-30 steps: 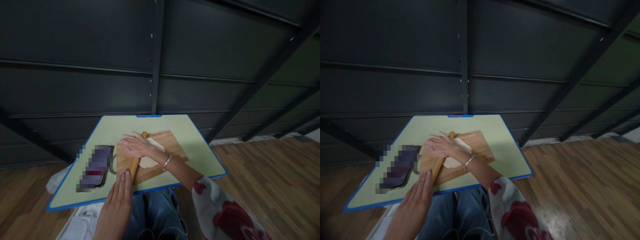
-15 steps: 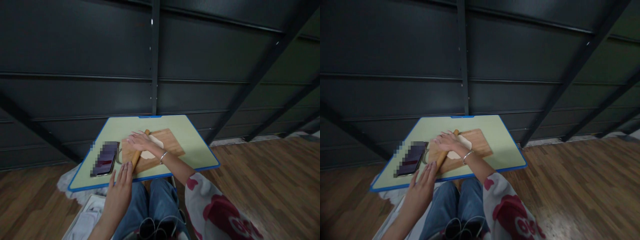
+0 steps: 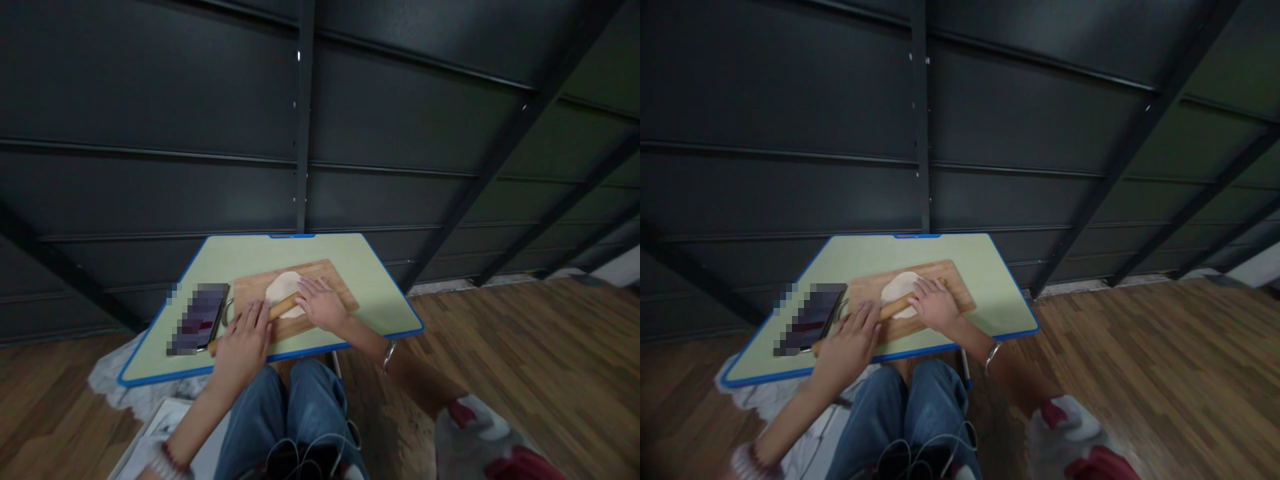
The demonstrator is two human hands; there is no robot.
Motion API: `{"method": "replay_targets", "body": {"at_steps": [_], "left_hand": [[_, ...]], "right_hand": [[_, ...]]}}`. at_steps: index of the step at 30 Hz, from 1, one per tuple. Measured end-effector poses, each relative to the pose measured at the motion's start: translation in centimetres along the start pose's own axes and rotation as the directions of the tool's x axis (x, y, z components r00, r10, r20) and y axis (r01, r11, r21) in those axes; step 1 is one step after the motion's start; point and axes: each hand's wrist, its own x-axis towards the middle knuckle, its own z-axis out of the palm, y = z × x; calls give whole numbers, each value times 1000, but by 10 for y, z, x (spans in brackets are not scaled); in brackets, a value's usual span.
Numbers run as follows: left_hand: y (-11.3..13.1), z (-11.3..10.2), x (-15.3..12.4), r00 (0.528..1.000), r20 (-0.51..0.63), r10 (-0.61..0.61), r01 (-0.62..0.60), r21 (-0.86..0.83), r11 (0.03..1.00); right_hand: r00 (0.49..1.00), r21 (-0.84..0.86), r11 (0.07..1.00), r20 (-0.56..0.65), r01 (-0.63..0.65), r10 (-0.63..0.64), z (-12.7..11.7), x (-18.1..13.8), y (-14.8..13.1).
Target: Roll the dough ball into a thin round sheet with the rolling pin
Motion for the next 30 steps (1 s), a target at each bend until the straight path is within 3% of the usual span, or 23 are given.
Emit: {"method": "replay_targets", "body": {"at_steps": [5, 14, 18, 23, 25, 28, 30], "left_hand": [[-23, 23, 36, 997, 14, -73, 73, 8, 997], [-52, 39, 72, 990, 135, -38, 44, -41, 998], [-65, 45, 90, 979, 197, -51, 56, -20, 998], [-79, 52, 109, 986, 163, -15, 18, -16, 1000], [-84, 55, 118, 975, 222, -4, 16, -52, 999], [-94, 61, 135, 915, 400, 47, 30, -184, 982], [-101, 65, 146, 889, 452, 77, 47, -258, 965]], "right_hand": [[1000, -48, 998, 18, 27, -26, 8, 19, -2], [988, -35, 989, 44, 147, -145, 21, 58, 19], [982, -22, 987, 113, 157, -153, 32, 82, 30], [970, 71, 994, 222, 88, -101, 47, 106, 44], [967, 126, 991, 247, 37, -67, 55, 111, 51], [961, 207, 978, 264, 29, -85, 68, 120, 63], [951, 239, 971, 293, 25, -97, 73, 130, 69]]}}
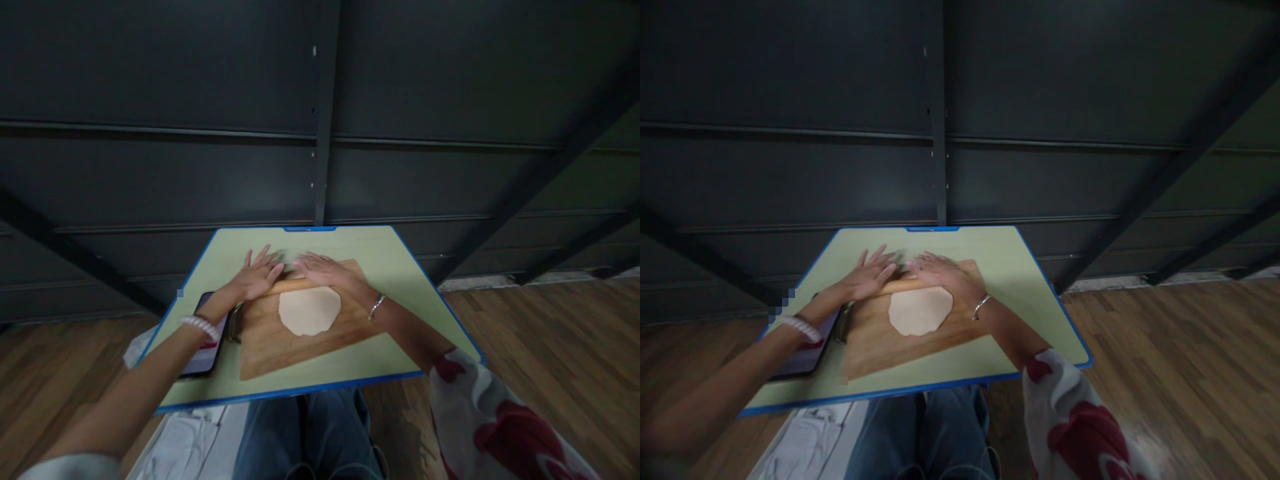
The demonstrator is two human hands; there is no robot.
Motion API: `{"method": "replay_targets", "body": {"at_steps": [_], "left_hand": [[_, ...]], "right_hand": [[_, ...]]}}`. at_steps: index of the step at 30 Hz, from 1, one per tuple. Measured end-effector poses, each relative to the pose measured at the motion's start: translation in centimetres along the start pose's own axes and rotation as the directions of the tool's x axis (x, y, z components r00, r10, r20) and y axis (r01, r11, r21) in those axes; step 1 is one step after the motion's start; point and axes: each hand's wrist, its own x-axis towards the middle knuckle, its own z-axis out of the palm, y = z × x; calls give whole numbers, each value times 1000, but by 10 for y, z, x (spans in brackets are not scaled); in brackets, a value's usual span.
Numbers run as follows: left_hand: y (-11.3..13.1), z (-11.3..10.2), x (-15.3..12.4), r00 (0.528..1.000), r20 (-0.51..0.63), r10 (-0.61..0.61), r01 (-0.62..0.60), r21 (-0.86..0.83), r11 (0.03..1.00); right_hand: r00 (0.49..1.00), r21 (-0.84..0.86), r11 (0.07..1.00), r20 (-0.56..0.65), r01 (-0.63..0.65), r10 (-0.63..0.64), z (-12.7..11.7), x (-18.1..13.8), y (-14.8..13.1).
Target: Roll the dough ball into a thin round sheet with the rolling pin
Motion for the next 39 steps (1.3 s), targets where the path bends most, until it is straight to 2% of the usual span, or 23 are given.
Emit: {"method": "replay_targets", "body": {"at_steps": [4, 9, 12, 16, 19, 27, 31, 39], "left_hand": [[-12, 1, 15, 999, -9, -49, 48, -48, 998], [-14, 13, 13, 991, -50, -123, 124, 10, 992], [-6, 18, -2, 991, -72, -111, 116, 61, 991], [11, 20, -30, 984, -164, -75, 94, 109, 990], [26, 20, -50, 976, -209, -67, 90, 103, 991], [57, 27, -97, 956, -293, 19, 11, 101, 995], [65, 31, -114, 935, -341, 93, -66, 88, 994], [68, 30, -136, 922, -320, 219, -197, 101, 975]], "right_hand": [[993, -18, 994, 52, -109, 110, -9, 15, -1], [980, -101, 976, -78, -192, 185, -18, 4, -21], [979, -129, 974, -114, -185, 170, -18, -13, -32], [973, -176, 973, -200, -149, 113, -15, -35, -46], [962, -191, 971, -258, -144, 92, -15, -50, -56], [946, -173, 981, -323, -89, 29, -10, -97, -81], [931, -166, 978, -361, -123, 56, -6, -125, -95], [912, -182, 970, -403, -158, 73, 9, -172, -118]]}}
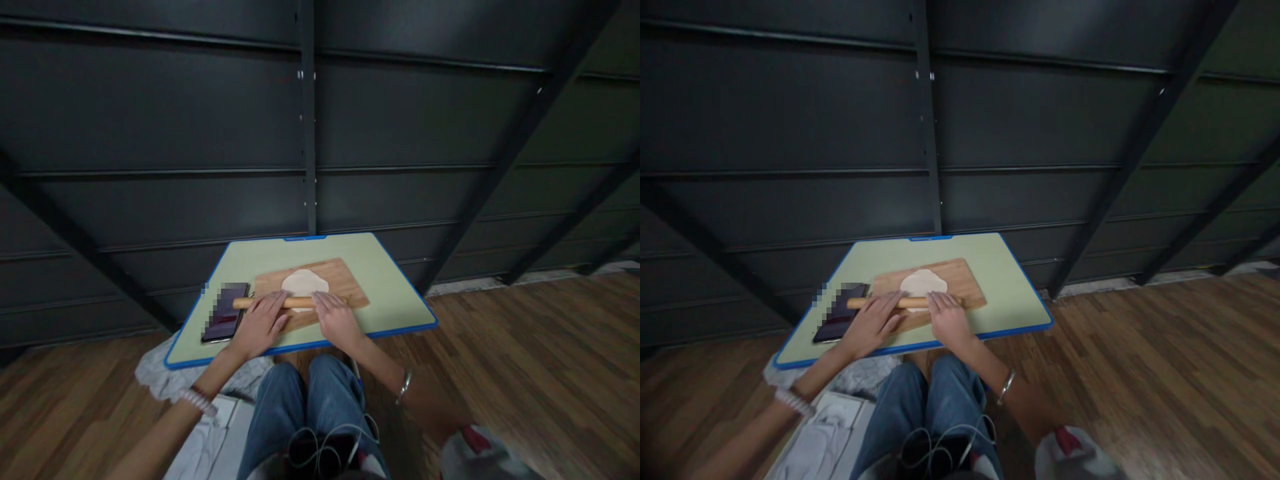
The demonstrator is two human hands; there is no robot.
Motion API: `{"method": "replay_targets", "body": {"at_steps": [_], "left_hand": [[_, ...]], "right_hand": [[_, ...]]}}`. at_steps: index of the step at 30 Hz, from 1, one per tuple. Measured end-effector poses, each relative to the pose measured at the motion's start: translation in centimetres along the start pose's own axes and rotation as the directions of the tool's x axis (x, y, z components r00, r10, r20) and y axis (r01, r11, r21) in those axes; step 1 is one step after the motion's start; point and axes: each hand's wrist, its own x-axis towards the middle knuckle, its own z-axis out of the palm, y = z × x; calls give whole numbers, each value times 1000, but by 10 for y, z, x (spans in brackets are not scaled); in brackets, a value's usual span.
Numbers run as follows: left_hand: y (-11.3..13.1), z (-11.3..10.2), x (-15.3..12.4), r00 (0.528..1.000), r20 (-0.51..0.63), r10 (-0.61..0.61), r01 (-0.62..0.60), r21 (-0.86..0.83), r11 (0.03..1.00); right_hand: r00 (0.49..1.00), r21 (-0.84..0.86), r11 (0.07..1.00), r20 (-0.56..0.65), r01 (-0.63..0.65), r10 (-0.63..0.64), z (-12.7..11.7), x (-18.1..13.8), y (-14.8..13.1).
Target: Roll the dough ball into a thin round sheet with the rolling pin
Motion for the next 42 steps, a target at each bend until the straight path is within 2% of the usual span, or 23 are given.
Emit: {"method": "replay_targets", "body": {"at_steps": [4, 7, 10, 14, 19, 26, 34, 42], "left_hand": [[-6, 1, -5, 997, 11, 73, -73, 11, 997], [-10, 1, 2, 994, 45, 95, -95, 9, 995], [-13, 4, 18, 996, 71, 59, -60, 4, 998], [-13, 14, 48, 995, 97, -4, 3, 8, 1000], [-18, 18, 75, 978, 204, 46, -42, -25, 999], [-17, 15, 105, 936, 338, 95, -63, -104, 993], [-5, 33, 147, 956, 260, 133, -123, -56, 991], [2, 38, 188, 957, 242, 163, -148, -79, 986]], "right_hand": [[998, -42, 997, -29, -62, 60, 6, -15, -21], [991, -49, 990, -26, -135, 134, 9, -19, -36], [986, -46, 985, -14, -165, 164, 9, -20, -44], [990, -28, 989, 5, -142, 143, 6, -23, -45], [990, -5, 990, 21, -141, 141, 3, -23, -42], [974, 7, 976, 66, -216, 215, 3, -8, -17], [956, 25, 960, 100, -278, 275, -2, 12, 24], [976, 21, 987, 150, -162, 157, 0, 34, 73]]}}
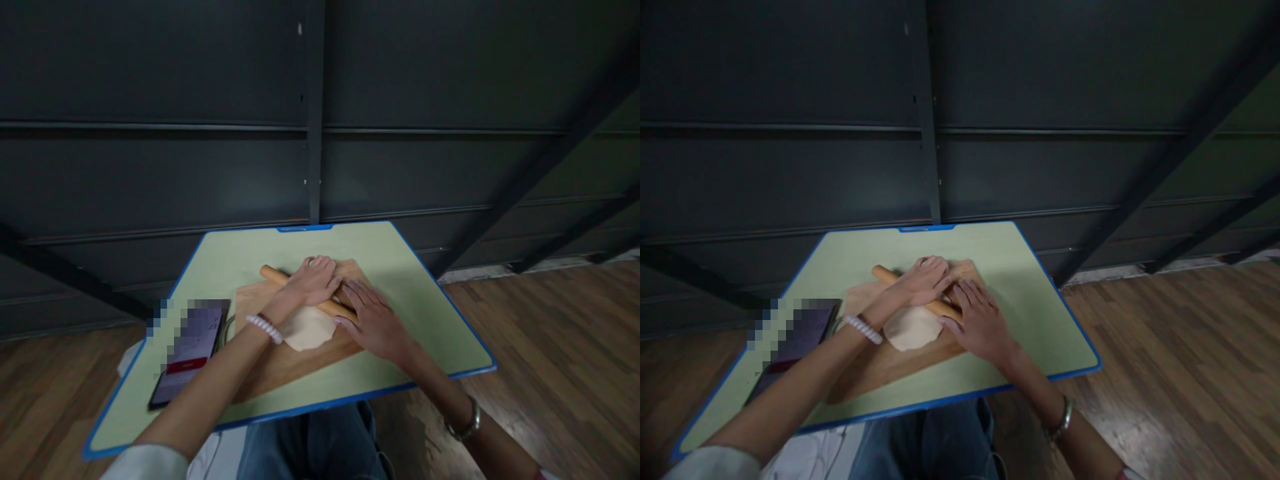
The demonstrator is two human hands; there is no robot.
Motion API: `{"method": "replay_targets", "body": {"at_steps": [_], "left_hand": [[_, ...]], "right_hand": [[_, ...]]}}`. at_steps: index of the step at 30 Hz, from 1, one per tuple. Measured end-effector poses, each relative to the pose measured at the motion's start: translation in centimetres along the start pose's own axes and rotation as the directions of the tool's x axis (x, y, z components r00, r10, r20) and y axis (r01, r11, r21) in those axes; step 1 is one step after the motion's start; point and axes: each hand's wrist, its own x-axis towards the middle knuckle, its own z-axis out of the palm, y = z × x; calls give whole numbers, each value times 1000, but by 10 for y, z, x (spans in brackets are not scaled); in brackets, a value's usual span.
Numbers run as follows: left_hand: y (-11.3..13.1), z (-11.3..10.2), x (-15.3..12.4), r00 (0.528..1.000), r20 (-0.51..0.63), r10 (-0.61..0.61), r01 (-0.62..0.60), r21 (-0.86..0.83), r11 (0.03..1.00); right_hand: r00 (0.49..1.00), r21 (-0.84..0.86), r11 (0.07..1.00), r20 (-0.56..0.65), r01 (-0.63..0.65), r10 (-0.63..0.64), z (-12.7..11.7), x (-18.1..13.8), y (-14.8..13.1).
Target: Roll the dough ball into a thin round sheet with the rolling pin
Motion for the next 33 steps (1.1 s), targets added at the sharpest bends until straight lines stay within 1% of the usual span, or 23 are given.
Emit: {"method": "replay_targets", "body": {"at_steps": [3, 7, 11, 13, 15, 19, 22, 24, 28, 31, 33], "left_hand": [[0, -3, 14, 999, -26, 38, -39, -33, 999], [-1, -4, 32, 996, -88, 21, -27, -65, 998], [-3, -2, 45, 993, -118, -23, 19, -37, 999], [-4, 0, 47, 990, -125, -67, 64, -23, 998], [-5, 3, 45, 988, -108, -110, 107, -29, 994], [-5, 8, 31, 988, -3, -153, 153, -53, 987], [-2, 5, 13, 981, 63, -181, 185, -49, 982], [2, 0, -1, 979, 82, -186, 189, -38, 981], [8, -5, -28, 981, 66, -183, 182, 14, 983], [10, 0, -45, 982, 25, -188, 186, 74, 980], [12, 5, -56, 982, -30, -184, 186, 109, 976]], "right_hand": [[999, -1, 1000, 50, 4, -4, 1, 8, 14], [992, 15, 999, 119, -32, 29, 1, 18, 30], [984, 30, 998, 168, -62, 56, -1, 25, 38], [983, 33, 997, 174, -72, 65, -3, 25, 37], [985, 35, 998, 166, -59, 53, -4, 23, 34], [994, 26, 1000, 112, -3, 0, -3, 13, 22], [998, 7, 1000, 52, 27, -27, 0, 7, 11], [999, 2, 999, 20, 49, -49, 1, 2, 2], [999, 2, 999, -5, 52, -52, -1, -6, -14], [999, 9, 999, -3, 40, -40, 0, -14, -26], [1000, 10, 1000, -13, 28, -28, 2, -19, -34]]}}
